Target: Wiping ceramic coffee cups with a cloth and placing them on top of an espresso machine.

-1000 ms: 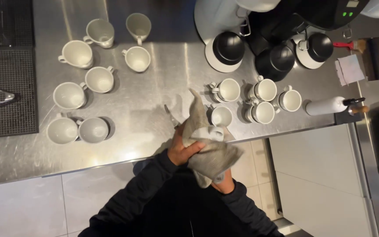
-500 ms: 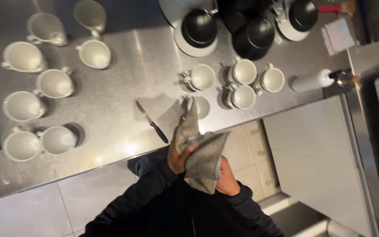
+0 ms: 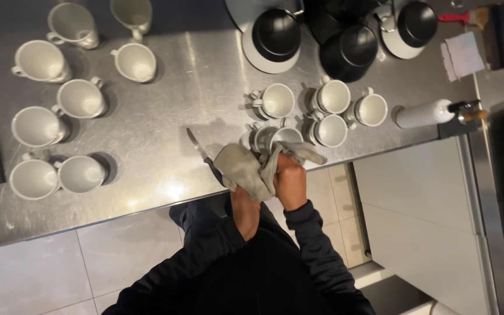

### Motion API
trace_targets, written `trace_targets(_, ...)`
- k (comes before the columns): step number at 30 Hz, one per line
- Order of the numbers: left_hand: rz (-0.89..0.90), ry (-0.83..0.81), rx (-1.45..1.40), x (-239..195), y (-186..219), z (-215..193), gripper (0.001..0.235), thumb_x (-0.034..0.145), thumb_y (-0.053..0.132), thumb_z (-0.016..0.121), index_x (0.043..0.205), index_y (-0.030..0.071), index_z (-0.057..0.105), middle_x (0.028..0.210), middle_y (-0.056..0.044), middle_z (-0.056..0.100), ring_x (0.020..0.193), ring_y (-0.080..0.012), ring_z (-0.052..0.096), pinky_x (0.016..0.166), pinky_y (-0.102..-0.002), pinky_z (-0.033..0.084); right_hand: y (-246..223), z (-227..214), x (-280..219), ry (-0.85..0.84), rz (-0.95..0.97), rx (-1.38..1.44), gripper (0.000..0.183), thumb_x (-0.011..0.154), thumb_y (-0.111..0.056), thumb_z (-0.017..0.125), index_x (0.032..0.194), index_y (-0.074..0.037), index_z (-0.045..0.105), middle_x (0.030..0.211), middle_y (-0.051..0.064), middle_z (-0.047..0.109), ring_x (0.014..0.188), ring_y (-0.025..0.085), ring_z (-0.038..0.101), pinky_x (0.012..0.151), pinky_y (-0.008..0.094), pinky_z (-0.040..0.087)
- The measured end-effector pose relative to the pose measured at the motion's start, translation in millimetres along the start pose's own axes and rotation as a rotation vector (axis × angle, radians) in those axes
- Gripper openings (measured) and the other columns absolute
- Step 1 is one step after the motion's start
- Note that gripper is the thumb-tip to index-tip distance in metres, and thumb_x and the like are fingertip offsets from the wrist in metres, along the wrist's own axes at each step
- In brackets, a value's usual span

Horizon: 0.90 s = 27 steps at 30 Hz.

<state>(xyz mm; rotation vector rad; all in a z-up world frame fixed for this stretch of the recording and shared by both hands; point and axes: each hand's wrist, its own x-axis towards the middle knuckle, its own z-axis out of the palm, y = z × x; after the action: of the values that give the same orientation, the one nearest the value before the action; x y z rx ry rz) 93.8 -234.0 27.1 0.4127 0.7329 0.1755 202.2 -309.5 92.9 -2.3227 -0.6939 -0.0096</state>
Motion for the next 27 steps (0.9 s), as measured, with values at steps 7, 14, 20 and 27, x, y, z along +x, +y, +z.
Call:
trace_targets(7, -0.010, -0.036, -0.047, 9, -1, -18, 0.056, 0.108, 0.035, 0.038, 0.156, 0.008, 0.030, 0.153, -0.008, 0.046, 0.141, -0.0248, 0.047, 0.118, -0.046, 0.038, 18, 30, 16, -0.164, -0.024, -0.072, 0.016, 0.080, 0.002, 0.065, 0.095, 0.005, 0.064, 0.084, 0.028, 0.066, 0.082, 0.046, 0.065, 0.069, 0.051, 0.052)
trace_targets(14, -0.063, -0.040, -0.035, 9, 18, -20, 0.053, 0.108, 0.035, 0.034, 0.156, 0.010, 0.030, 0.156, -0.008, 0.043, 0.144, -0.0245, 0.045, 0.119, -0.045, 0.036, 3, 30, 7, -0.114, -0.050, -0.141, 0.018, 0.082, 0.005, 0.062, 0.100, 0.004, 0.064, 0.090, 0.027, 0.067, 0.088, 0.047, 0.066, 0.073, 0.051, 0.053)
trace_targets(20, 0.117, -0.117, -0.327, -33, 85, -44, 0.050, 0.111, 0.031, 0.039, 0.150, 0.001, 0.042, 0.149, -0.014, 0.052, 0.138, -0.0299, 0.051, 0.115, -0.047, 0.040, -75, 37, -26, 0.184, -0.157, -0.149, 0.028, 0.094, -0.012, 0.069, 0.118, 0.002, 0.071, 0.111, 0.019, 0.073, 0.097, 0.036, 0.072, 0.081, 0.043, 0.058)
trace_targets(27, 0.266, 0.270, -0.546, -76, 169, -150, 0.051, 0.106, 0.039, 0.037, 0.149, 0.012, 0.045, 0.150, -0.005, 0.054, 0.133, -0.0239, 0.056, 0.109, -0.042, 0.046, -217, 159, 13, -0.397, -0.686, 0.032, 0.044, 0.089, -0.002, 0.061, 0.131, 0.009, 0.059, 0.133, 0.029, 0.065, 0.135, 0.041, 0.056, 0.094, 0.039, 0.054)
